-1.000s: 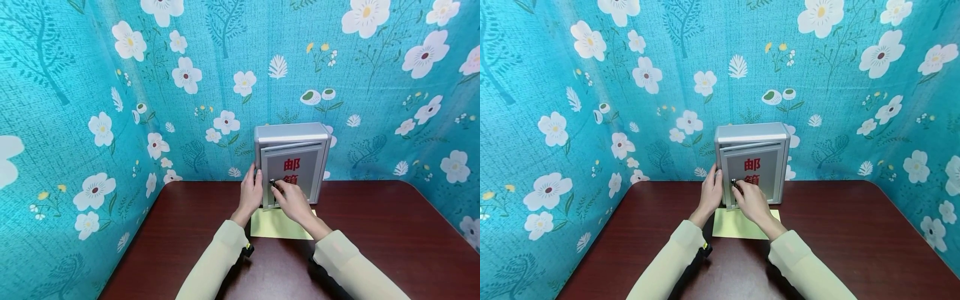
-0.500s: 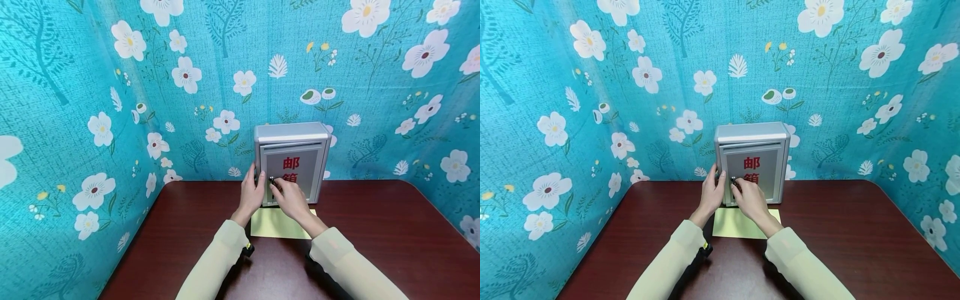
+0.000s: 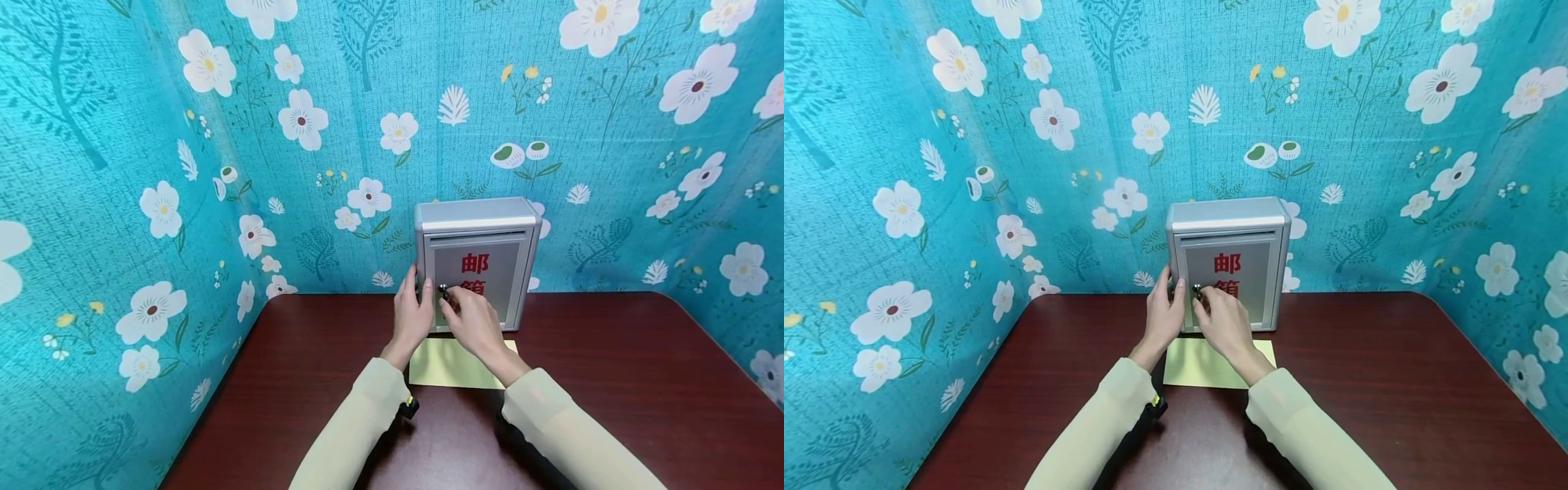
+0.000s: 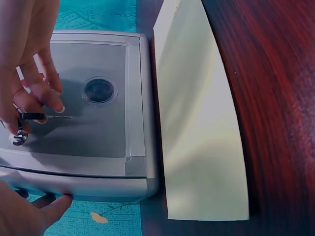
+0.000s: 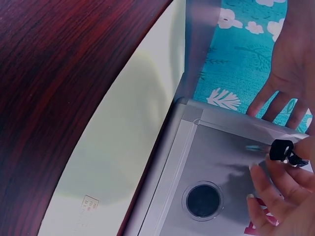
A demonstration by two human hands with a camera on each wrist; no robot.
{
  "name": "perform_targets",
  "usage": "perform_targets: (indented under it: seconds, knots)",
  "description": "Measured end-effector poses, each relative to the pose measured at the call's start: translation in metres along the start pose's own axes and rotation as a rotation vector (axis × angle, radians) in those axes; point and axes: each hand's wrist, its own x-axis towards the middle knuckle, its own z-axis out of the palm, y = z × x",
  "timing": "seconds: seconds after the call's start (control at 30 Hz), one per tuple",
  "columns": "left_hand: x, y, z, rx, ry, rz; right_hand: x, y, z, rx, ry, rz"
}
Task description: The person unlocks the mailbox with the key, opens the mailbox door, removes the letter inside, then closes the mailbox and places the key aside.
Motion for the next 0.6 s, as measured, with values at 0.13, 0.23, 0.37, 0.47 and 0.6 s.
perform_targets:
  seconds: [0.13, 0.23, 0.37, 0.47, 0.6]
  knots:
    - [-0.0001, 0.0014, 0.0007, 0.01, 0.011, -0.016, -0.0001, -0.0019, 0.0005, -0.014, 0.029, -0.013]
    - [-0.0005, 0.0022, 0.001, 0.012, 0.019, -0.011, -0.0011, -0.0034, 0.0008, -0.022, 0.054, -0.031]
    - [-0.0004, 0.0029, 0.0014, 0.014, 0.035, 0.011, -0.001, -0.0023, 0.0019, -0.049, 0.097, -0.068]
    - [0.0001, 0.0024, 0.0018, 0.027, 0.044, 0.017, 0.0, -0.0006, 0.0033, -0.071, 0.121, -0.095]
    - [0.0004, 0.0014, 0.0021, 0.042, 0.044, 0.01, 0.0007, 0.001, 0.0045, -0.1, 0.133, -0.117]
